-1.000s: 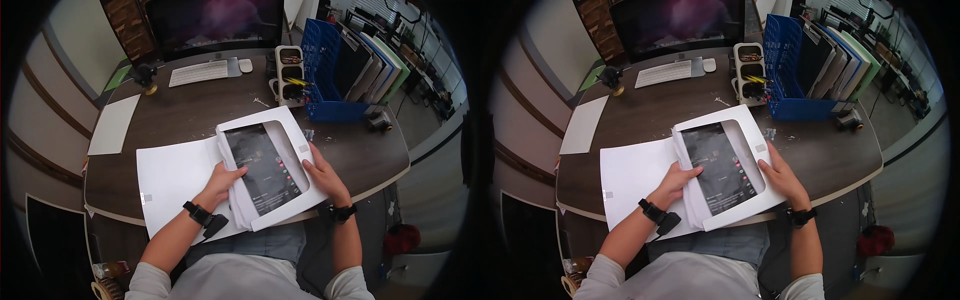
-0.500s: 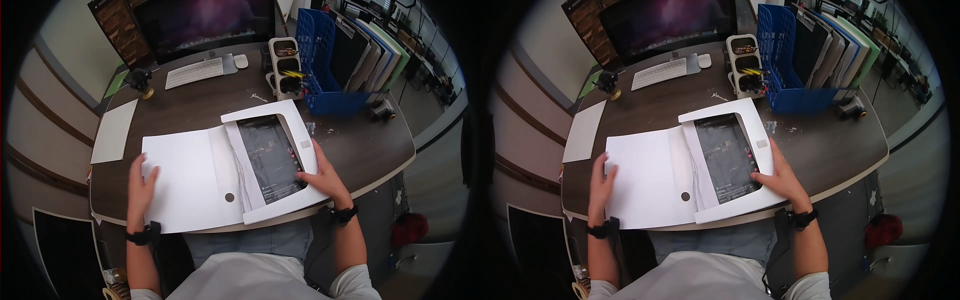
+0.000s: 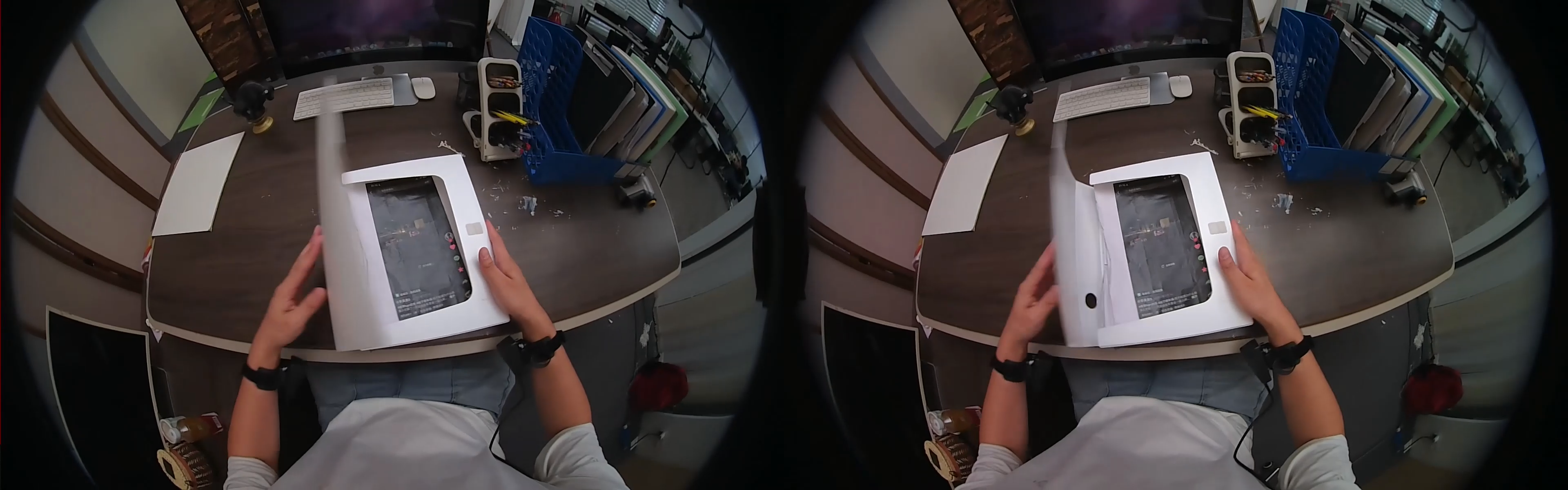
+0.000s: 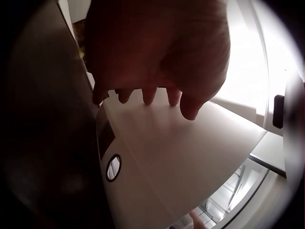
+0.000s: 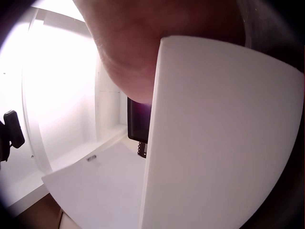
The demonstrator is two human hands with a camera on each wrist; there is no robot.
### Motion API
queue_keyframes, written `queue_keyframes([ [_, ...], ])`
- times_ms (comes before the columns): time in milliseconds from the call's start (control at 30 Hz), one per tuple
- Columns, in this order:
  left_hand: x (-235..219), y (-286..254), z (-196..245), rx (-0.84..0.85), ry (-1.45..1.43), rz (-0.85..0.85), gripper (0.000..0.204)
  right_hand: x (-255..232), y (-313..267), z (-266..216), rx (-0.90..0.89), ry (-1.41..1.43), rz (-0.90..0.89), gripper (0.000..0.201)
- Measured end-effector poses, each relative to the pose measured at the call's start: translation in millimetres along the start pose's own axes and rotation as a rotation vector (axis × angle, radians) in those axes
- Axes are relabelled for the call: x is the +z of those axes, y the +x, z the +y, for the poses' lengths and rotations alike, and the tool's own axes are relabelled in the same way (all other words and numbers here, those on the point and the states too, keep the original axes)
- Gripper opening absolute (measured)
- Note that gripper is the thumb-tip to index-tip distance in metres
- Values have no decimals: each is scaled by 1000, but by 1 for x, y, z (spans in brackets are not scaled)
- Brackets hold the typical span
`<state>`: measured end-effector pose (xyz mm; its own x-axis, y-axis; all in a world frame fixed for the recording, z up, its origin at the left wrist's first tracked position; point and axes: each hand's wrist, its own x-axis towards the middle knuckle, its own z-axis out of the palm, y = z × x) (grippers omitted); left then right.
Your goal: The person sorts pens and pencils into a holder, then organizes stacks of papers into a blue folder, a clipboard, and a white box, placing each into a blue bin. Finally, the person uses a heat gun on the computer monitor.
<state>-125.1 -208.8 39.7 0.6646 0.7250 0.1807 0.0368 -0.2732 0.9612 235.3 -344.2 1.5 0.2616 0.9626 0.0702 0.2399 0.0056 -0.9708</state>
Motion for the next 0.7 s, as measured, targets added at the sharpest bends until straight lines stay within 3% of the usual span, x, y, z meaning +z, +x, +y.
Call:
queue_keyframes([
  [33,21,20,10,163,170,-26,59,5,-1,-2,18,36,10,66],
  [100,40,34,5,177,324,-81,61,11,-1,2,44,61,-15,72],
  [200,66,46,12,170,650,-203,61,14,-3,3,200,515,-48,88],
  [233,70,47,17,150,825,-259,60,12,-3,-3,204,510,-41,88],
  [333,73,49,23,115,920,-315,60,3,0,-10,198,738,6,76],
  [400,72,53,28,113,958,-339,59,-11,10,-7,245,357,22,59],
  [433,72,53,30,80,954,-359,60,-13,17,-5,239,354,27,59],
  [500,72,55,34,70,949,-382,60,-15,31,6,232,-168,108,44],
  [567,66,52,37,41,870,-375,65,-13,39,16,152,-63,174,54],
  [600,62,49,20,143,731,-240,73,-17,42,21,168,-83,157,58],
  [667,59,43,-3,49,543,91,77,-22,40,7,257,-121,128,72],
  [700,53,43,-20,-27,511,231,78,-24,42,26,104,-244,103,68],
])
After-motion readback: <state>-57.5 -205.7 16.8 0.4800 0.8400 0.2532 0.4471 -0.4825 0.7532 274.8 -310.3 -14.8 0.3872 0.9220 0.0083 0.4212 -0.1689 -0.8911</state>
